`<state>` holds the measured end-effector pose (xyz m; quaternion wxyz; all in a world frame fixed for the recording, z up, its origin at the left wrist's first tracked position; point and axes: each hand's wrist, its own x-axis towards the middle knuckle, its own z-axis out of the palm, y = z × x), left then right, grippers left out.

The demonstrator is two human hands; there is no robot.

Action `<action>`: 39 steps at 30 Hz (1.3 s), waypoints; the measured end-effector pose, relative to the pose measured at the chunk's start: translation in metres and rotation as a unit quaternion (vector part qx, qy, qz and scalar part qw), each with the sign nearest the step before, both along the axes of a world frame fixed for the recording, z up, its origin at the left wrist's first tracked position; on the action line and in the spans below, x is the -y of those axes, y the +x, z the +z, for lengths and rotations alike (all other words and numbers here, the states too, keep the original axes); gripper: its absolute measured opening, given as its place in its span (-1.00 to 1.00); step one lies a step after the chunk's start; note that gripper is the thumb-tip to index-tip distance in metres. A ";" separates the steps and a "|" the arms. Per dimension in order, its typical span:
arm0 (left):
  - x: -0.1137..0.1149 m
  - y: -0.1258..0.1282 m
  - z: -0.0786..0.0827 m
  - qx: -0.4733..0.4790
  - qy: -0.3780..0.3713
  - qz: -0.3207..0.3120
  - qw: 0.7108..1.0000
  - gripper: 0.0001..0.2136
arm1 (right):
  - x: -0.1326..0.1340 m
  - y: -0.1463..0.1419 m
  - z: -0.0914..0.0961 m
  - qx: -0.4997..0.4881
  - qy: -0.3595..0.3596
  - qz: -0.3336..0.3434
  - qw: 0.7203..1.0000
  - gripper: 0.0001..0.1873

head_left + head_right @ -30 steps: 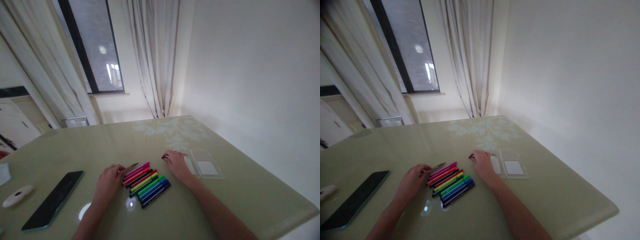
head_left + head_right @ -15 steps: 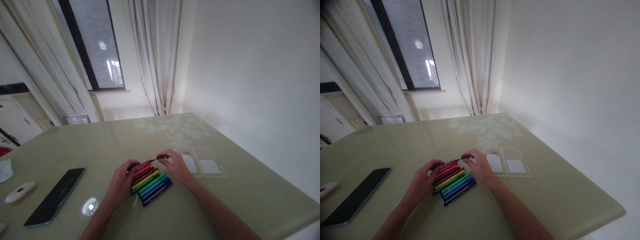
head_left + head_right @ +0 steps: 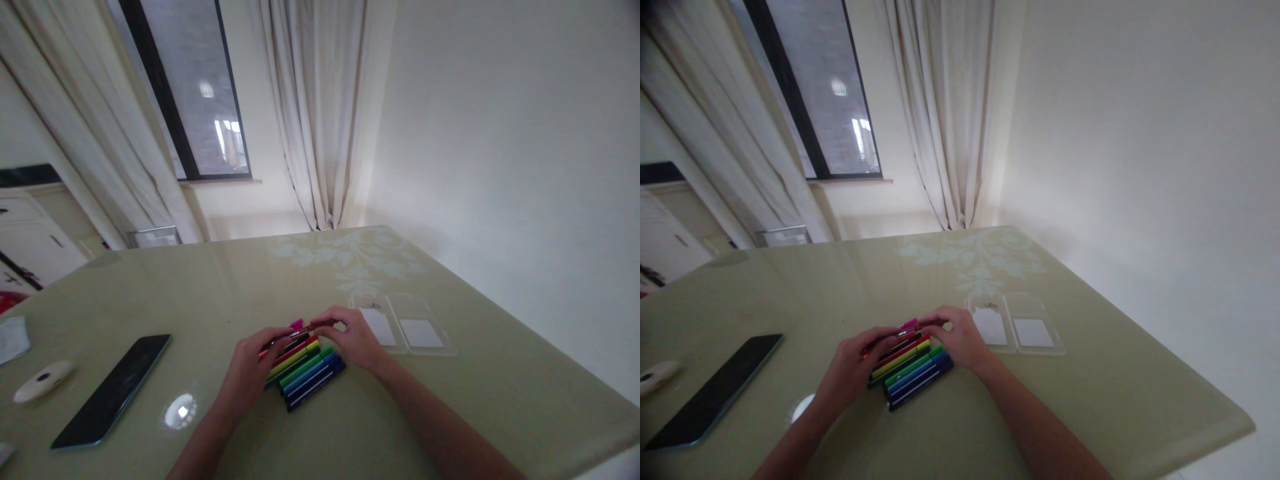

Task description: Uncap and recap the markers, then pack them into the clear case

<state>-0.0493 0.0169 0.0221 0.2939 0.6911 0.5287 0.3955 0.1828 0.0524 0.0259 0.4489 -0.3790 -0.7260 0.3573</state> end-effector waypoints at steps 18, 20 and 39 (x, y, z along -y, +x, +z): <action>-0.010 -0.008 -0.013 0.034 0.019 0.157 0.987 -0.48 | -0.005 -0.004 -0.007 -0.012 -0.022 -0.060 0.998 -0.84; -0.013 -0.010 -0.020 0.028 0.011 0.196 0.980 -0.45 | -0.006 -0.005 -0.010 -0.011 -0.029 -0.060 0.998 -0.81; -0.009 0.011 -0.043 -0.270 0.039 0.028 0.962 -0.47 | -0.029 0.023 -0.018 0.186 0.118 -0.202 0.954 -0.64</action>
